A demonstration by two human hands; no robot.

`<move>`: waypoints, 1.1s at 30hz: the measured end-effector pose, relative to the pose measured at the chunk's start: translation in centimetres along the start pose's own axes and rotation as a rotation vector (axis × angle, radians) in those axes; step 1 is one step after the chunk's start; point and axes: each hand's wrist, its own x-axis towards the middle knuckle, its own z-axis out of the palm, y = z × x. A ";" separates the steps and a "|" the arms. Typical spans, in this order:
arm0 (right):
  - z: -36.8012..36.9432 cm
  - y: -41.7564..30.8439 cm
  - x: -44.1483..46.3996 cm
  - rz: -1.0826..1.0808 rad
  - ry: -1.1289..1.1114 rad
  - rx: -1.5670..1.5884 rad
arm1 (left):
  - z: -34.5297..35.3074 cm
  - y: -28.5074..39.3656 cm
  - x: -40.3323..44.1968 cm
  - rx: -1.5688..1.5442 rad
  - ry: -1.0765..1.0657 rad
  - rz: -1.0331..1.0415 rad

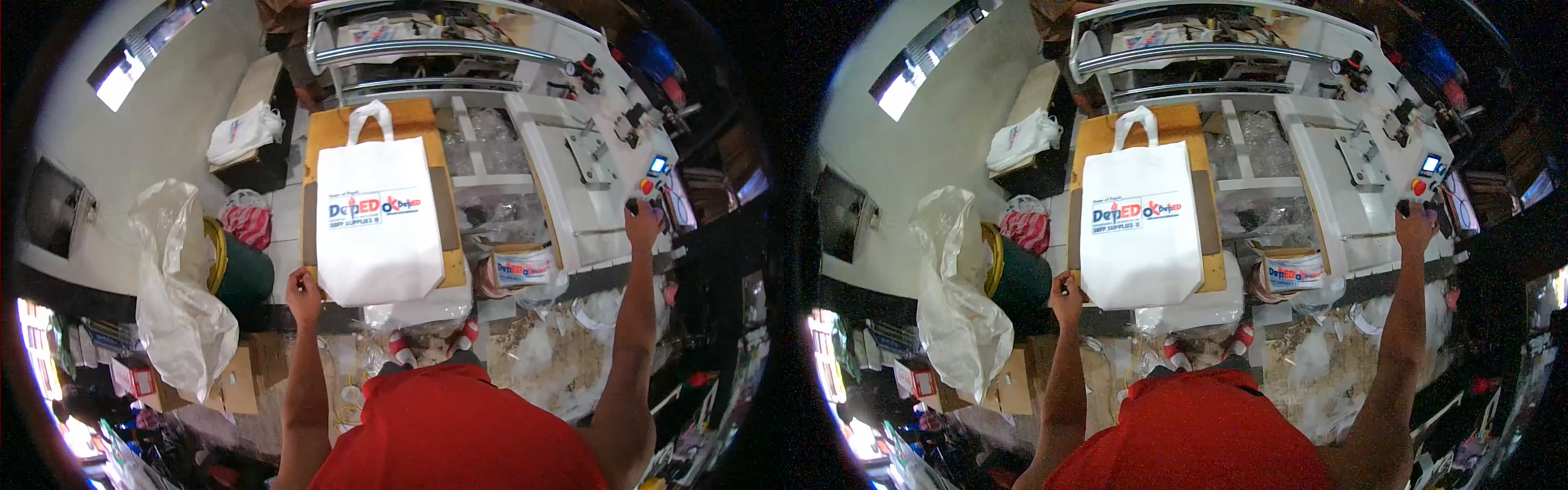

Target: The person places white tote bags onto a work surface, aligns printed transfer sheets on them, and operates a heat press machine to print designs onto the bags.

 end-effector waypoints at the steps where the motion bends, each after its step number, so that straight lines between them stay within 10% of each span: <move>1: -0.4 0.1 0.1 -0.001 -0.017 -0.023 | 0.1 -0.2 0.1 -0.002 0.014 -0.006; 10: 0.3 1.0 1.0 -0.041 -0.086 -0.050 | 0.2 -0.7 -0.1 -0.276 -0.123 -0.197; 12: -2.1 -0.1 0.7 -0.018 -0.091 -0.007 | 0.1 -1.4 0.1 0.009 -0.013 0.098; 33: -0.4 -1.0 0.4 0.041 -0.072 0.099 | 1.4 -1.2 0.0 0.039 0.161 0.076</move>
